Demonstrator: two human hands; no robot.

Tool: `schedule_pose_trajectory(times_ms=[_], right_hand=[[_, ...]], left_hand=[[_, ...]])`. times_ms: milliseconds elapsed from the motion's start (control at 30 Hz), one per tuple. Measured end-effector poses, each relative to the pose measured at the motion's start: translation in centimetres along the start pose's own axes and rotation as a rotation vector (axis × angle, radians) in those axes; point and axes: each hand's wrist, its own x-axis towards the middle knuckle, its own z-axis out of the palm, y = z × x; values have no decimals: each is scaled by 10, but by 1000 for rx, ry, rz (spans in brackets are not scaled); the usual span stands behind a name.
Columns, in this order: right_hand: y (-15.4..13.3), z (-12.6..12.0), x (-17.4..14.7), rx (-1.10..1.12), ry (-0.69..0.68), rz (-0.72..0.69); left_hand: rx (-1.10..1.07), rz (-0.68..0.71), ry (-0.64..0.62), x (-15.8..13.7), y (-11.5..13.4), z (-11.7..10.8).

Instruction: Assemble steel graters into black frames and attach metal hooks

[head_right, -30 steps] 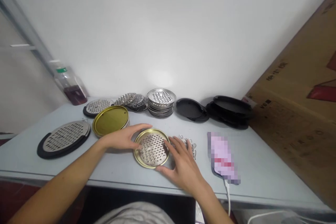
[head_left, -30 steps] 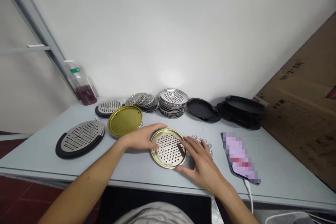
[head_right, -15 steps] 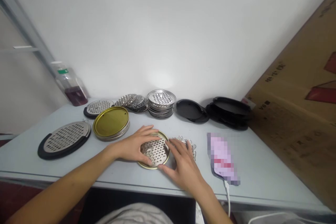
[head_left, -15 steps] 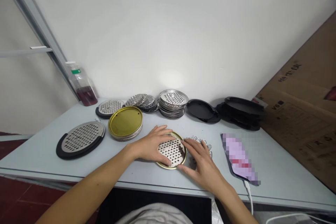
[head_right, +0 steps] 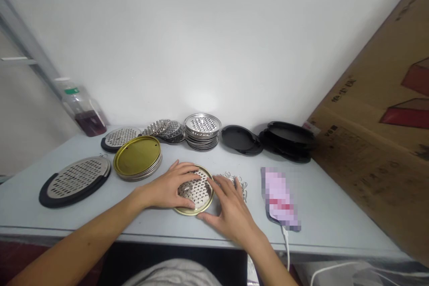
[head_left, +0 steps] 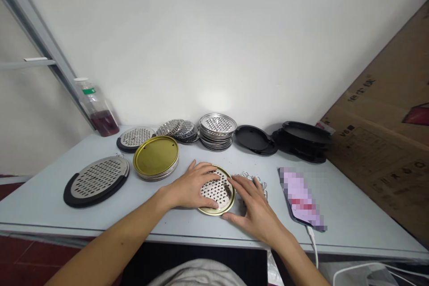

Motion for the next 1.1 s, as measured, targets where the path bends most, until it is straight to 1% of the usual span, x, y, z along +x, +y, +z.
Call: schedule_pose_trajectory(times_ms=[300,400,500,667,867,1100], right_hand=[[0,1,-1,7,18,-16],[0,1,-1,4,16,-14],[1,1,-1,-3,13,-18],[1,1,-1,-15,-1,-18],[0,0,-1,-8,4,-18],[0,0,-1,-5,-4,-9]], left_hand=[[4,62,132,2,0,2],[-7,74,150,4,0,3],[-26,74,136,4,-1,2],[-15,71,75,2,-1,1],[-5,68,50,1,2,0],[-20,16,19,-1,3,0]])
